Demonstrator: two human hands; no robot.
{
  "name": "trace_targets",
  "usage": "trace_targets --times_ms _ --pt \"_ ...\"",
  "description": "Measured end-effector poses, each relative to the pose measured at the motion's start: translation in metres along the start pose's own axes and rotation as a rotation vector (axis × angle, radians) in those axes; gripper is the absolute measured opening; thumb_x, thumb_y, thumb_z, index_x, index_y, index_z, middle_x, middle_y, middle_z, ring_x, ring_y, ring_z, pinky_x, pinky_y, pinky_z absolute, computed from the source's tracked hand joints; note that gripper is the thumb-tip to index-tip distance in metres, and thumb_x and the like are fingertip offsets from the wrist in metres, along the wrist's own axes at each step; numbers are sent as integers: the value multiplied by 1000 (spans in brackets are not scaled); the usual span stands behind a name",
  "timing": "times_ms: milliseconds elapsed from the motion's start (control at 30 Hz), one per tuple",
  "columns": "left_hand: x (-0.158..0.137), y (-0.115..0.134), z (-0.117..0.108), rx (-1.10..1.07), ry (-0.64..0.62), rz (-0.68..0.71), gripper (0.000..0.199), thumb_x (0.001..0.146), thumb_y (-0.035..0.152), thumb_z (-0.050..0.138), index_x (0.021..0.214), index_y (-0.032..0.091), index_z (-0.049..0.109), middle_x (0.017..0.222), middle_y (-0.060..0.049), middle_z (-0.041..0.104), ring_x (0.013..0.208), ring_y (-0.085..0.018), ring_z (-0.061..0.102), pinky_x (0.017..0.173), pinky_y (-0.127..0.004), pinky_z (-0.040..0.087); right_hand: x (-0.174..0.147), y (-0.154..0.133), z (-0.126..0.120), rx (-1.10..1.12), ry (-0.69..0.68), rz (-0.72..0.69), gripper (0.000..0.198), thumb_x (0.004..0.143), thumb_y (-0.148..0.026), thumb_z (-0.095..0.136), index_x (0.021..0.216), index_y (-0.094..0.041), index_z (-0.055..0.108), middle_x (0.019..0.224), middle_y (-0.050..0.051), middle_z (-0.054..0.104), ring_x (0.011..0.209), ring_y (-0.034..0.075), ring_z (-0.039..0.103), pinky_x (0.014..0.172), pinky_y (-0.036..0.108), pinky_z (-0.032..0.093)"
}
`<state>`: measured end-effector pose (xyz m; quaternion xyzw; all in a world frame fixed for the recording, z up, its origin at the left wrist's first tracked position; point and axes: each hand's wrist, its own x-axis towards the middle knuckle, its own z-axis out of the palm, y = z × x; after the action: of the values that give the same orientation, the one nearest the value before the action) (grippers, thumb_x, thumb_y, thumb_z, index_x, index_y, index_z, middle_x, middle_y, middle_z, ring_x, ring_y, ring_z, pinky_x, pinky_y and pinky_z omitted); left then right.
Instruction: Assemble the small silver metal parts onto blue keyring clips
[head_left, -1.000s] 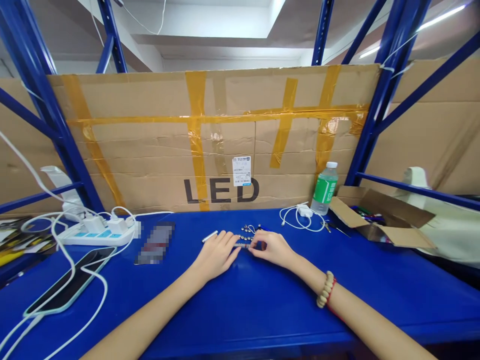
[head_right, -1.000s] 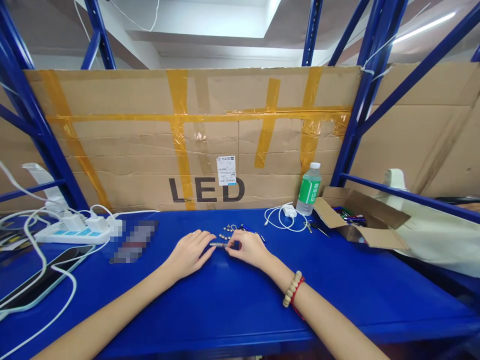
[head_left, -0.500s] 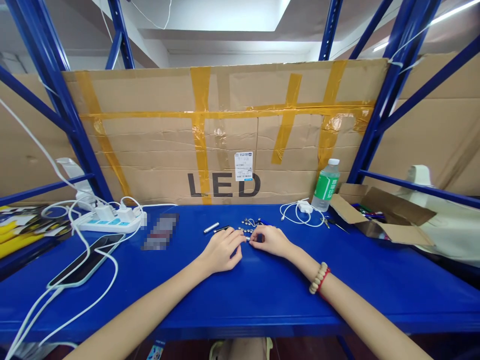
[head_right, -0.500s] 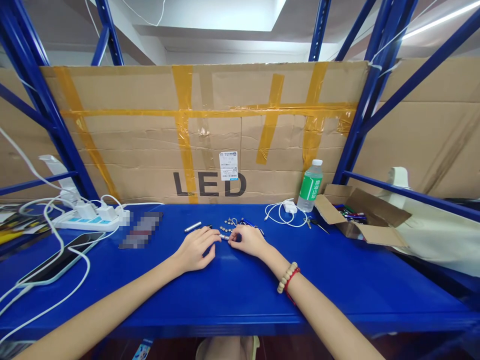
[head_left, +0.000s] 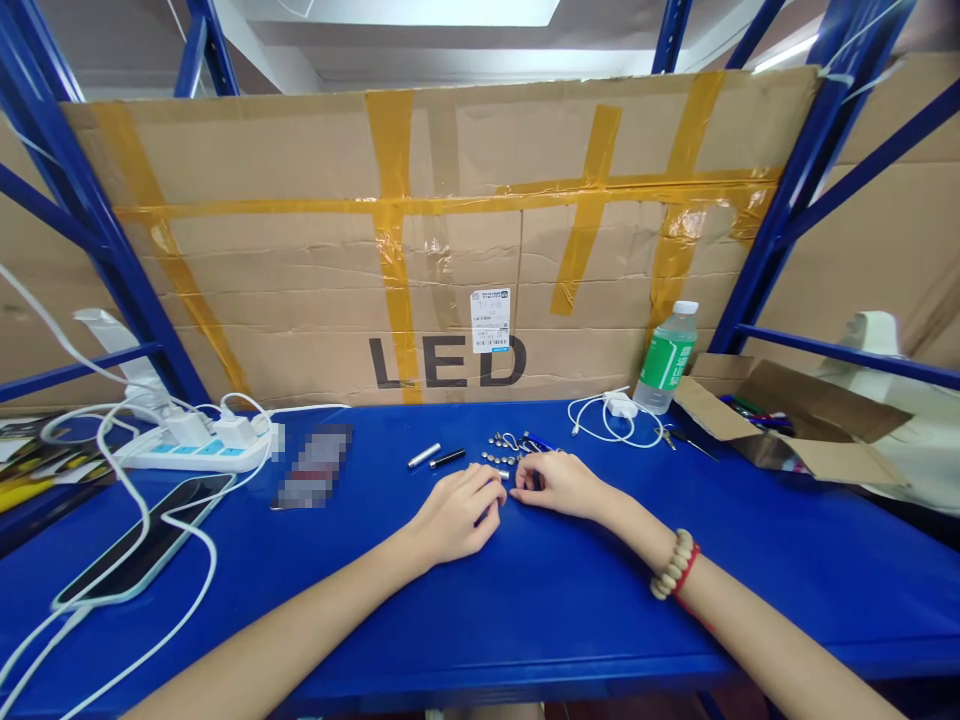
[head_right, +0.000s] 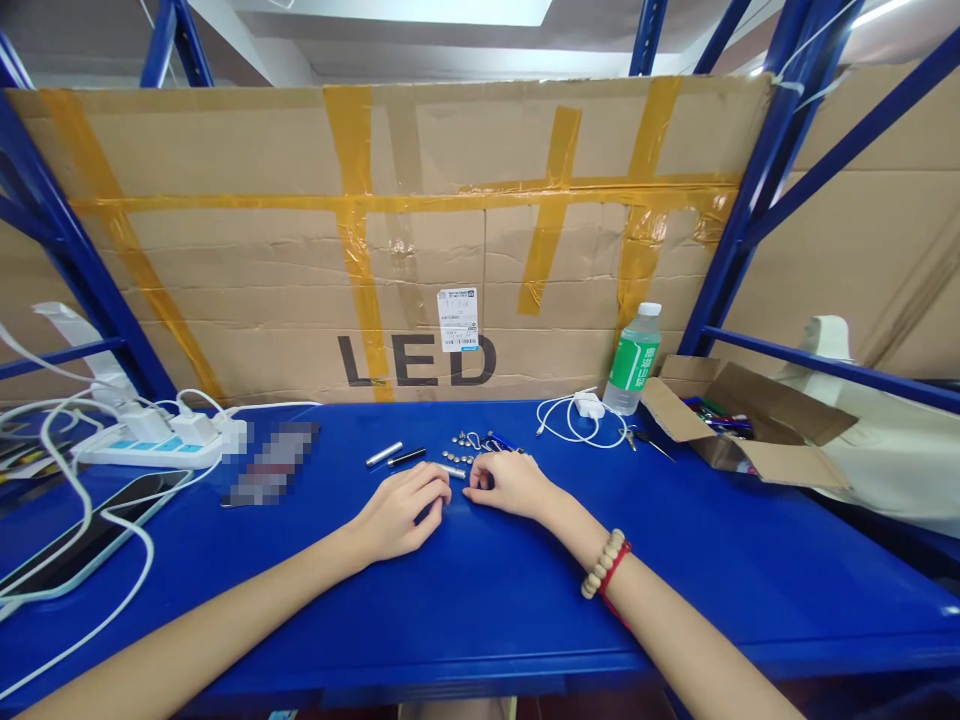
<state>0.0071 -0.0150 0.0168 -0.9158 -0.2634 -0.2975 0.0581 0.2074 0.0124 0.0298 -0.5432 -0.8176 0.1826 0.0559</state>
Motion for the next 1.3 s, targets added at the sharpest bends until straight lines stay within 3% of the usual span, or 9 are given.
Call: trace_targets --times_ms 200,533,700,767,967,1100,1300 --pt "-1 0 0 -45 -7 -80 13 81 14 37 83 15 49 91 -4 52 83 -12 49 71 -24 39 4 11 2 -17 -61 -34 73 63 -76 22 96 -20 55 86 -10 52 57 -23 26 53 -6 9" --pt "0 10 -1 52 49 78 12 81 18 40 80 14 52 85 -4 54 74 -12 49 63 -25 39 3 8 1 -43 -67 -5 73 61 -78 23 95 -22 54 85 -11 52 55 -24 28 51 -7 13" --pt "0 -3 4 194 58 -27 21 89 21 35 98 15 53 104 -4 54 87 -16 49 75 -29 41 2 9 -1 -42 29 -24 67 61 -75 28 109 -31 45 89 -14 50 55 -25 26 51 -8 11" --pt "-2 -13 7 198 7 -104 24 91 22 34 106 17 52 107 -3 53 89 -16 49 75 -29 42 3 8 0 -37 62 -34 64 62 -73 30 113 -37 41 90 -15 50 55 -25 23 51 -8 9" --pt "-5 -30 13 44 -127 -333 26 89 26 40 113 19 51 108 -3 51 97 -15 48 83 -28 43 9 1 11 16 138 10 47 69 -63 30 103 -39 50 91 -15 49 59 -24 20 52 -6 3" --pt "-4 -28 11 3 -164 -347 25 89 24 41 111 18 52 107 -3 50 99 -15 47 85 -29 43 11 -1 14 17 172 14 46 70 -60 29 98 -34 54 93 -13 49 62 -24 19 54 -6 3" --pt "-2 -23 9 -85 -138 -299 24 90 26 39 108 20 54 99 -3 51 93 -14 50 80 -26 43 7 -4 16 6 242 -116 56 69 -68 20 104 -36 51 95 -12 48 61 -24 19 58 -9 11"
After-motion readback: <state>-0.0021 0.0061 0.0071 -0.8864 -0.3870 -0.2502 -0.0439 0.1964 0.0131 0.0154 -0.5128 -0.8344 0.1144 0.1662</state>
